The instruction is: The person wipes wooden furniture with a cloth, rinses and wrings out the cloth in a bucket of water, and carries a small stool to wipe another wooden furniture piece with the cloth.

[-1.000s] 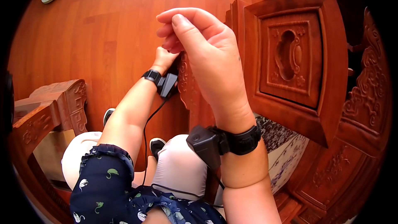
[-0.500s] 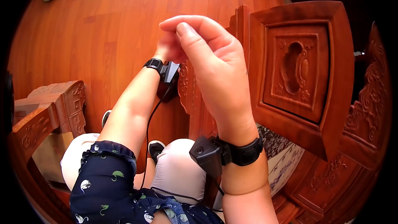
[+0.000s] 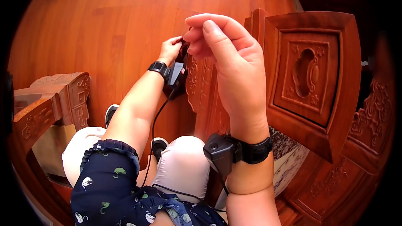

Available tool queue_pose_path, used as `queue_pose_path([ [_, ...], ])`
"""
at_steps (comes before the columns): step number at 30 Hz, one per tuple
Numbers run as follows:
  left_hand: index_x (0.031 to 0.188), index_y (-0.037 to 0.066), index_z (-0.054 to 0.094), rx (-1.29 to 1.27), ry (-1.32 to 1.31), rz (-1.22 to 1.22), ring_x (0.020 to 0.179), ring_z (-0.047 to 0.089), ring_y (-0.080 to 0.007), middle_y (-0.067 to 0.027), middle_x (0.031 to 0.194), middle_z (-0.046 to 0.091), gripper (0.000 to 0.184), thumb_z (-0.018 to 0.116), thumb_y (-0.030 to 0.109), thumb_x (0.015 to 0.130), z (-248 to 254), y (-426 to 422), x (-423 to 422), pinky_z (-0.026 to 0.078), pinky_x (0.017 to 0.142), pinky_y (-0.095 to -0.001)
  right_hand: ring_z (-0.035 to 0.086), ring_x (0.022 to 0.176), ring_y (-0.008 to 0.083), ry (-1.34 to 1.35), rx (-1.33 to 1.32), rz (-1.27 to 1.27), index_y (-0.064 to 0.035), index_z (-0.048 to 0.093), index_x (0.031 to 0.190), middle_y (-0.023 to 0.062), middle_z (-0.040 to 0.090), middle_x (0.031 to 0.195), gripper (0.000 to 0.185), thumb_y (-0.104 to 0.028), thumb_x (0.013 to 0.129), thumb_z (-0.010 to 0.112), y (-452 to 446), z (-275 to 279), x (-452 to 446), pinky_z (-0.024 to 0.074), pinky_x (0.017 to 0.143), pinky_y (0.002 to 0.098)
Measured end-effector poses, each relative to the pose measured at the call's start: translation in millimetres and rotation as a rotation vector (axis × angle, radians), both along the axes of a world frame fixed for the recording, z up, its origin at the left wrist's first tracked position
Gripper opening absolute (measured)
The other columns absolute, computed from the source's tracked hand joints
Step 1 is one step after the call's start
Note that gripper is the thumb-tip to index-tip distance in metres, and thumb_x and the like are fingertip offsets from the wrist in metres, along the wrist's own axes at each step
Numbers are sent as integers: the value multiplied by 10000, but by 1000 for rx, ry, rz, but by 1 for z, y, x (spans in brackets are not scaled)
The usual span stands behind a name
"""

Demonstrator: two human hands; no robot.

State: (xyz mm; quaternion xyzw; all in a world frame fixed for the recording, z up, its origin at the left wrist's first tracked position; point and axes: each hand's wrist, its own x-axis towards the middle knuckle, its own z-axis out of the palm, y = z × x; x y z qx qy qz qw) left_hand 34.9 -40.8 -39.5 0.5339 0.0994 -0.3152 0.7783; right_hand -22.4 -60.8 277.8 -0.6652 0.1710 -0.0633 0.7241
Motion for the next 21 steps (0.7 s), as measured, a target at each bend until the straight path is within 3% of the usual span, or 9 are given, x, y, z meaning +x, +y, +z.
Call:
queue_pose_path([
  [2, 1003, 7, 639, -71, 78, 14, 874, 600, -128, -81, 950, 653, 214, 542, 7, 813, 28, -2, 9, 469, 798, -250, 563, 748, 77, -4, 8, 5, 8, 610, 982, 42, 627, 825, 200, -124, 902, 482, 0, 0, 1, 442, 694, 199],
  [4, 975, 35, 657, 206, -398, -89, 877, 615, -177, -91, 924, 653, 245, 522, -31, 781, 20, -8, 3, 465, 823, -267, 562, 747, 77, -12, 5, 19, 8, 609, 984, 43, 627, 829, 201, -124, 902, 481, -1, 0, 1, 442, 694, 199],
  [7, 898, 49, 675, 207, -589, 2, 855, 622, -225, -124, 899, 639, 266, 501, -71, 737, 0, -14, -13, 480, 803, -280, 561, 744, 78, 0, 19, 11, 8, 607, 987, 46, 628, 832, 201, -124, 903, 481, 1, 1, 2, 444, 697, 199],
  [9, 892, 61, 678, 316, -686, -41, 852, 622, -234, -127, 899, 636, 257, 507, -62, 744, 16, 0, -24, 484, 788, -276, 553, 757, 82, 10, 15, 23, 8, 600, 1010, 41, 612, 843, 214, -128, 907, 470, 0, 1, 1, 445, 701, 206],
  [12, 923, 51, 673, 177, -425, -84, 846, 619, -187, -101, 902, 650, 221, 518, -27, 786, 17, 7, -22, 480, 792, -264, 542, 770, 85, 18, 6, 47, 7, 593, 1033, 35, 596, 855, 228, -132, 911, 459, -1, 2, 1, 443, 702, 213],
  [14, 953, 39, 666, -142, 129, 24, 869, 603, -145, -77, 921, 653, 190, 537, 12, 816, 28, 8, -14, 473, 795, -257, 541, 771, 83, 26, 2, 46, 6, 594, 1032, 34, 596, 856, 228, -133, 912, 458, -2, 1, 1, 440, 701, 212],
  [16, 963, 30, 662, -143, 129, 67, 869, 597, -127, -61, 916, 654, 173, 562, 31, 821, 34, 6, -15, 471, 795, -254, 538, 765, 82, 22, 3, 40, 6, 594, 1031, 33, 596, 855, 229, -134, 912, 458, -2, 0, 0, 439, 694, 209],
  [19, 910, 39, 674, 61, -355, 7, 810, 622, -172, -91, 859, 659, 161, 607, -2, 769, 16, -8, -15, 477, 788, -255, 538, 759, 83, 16, 12, 59, 9, 595, 1028, 36, 596, 854, 228, -132, 912, 459, -2, 0, 1, 440, 690, 208],
  [21, 889, 39, 677, 123, -318, -37, 803, 626, -180, -102, 851, 658, 147, 613, 1, 763, 6, -11, -17, 481, 781, -258, 537, 756, 83, 40, -4, 47, 10, 595, 1027, 37, 597, 853, 227, -130, 912, 458, 2, 1, 0, 440, 688, 207],
])
